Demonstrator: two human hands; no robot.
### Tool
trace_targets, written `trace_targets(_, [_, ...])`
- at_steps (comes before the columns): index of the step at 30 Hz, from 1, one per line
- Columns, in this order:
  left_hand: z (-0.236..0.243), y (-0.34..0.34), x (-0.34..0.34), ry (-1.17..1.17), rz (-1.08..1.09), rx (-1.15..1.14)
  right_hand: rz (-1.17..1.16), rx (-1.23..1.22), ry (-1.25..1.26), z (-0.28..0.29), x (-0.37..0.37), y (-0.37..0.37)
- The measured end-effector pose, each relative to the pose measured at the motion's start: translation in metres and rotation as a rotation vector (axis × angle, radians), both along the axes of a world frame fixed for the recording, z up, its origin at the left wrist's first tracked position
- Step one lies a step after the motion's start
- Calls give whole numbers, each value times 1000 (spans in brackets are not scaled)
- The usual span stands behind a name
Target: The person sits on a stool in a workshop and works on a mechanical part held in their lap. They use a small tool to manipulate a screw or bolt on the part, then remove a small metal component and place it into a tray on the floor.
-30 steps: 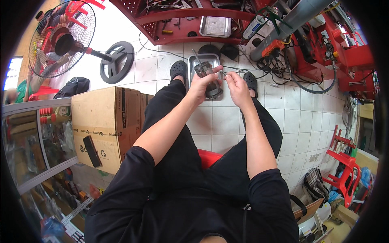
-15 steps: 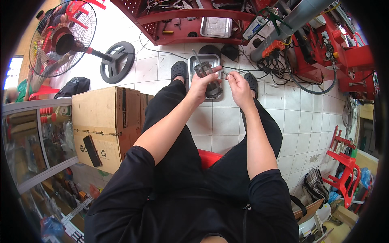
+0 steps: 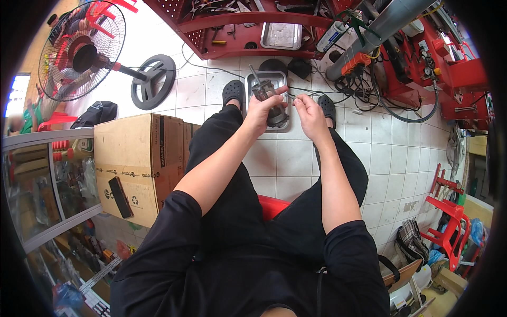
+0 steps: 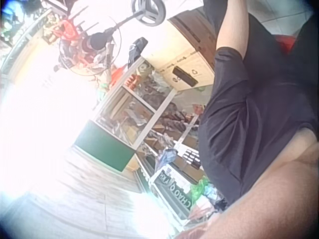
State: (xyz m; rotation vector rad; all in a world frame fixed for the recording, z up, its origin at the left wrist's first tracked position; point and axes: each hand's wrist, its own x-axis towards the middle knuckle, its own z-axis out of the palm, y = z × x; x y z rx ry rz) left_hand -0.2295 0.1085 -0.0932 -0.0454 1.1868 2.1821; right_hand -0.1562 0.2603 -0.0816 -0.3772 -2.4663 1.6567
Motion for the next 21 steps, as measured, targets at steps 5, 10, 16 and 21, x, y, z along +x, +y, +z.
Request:
trace_targets(5, [-5, 0, -1, 30, -24, -62, -9, 38, -38, 4, 1, -3])
trace_targets(10, [-5, 1, 0, 54, 2, -120, -26, 87, -66, 15, 2, -4])
trace_targets(16, [-5, 1, -1, 59, 5, -163, -44, 278, 28, 21, 3, -6])
trace_targets(21, [-5, 3, 1, 24, 44, -165, -39, 263, 49, 24, 4, -5])
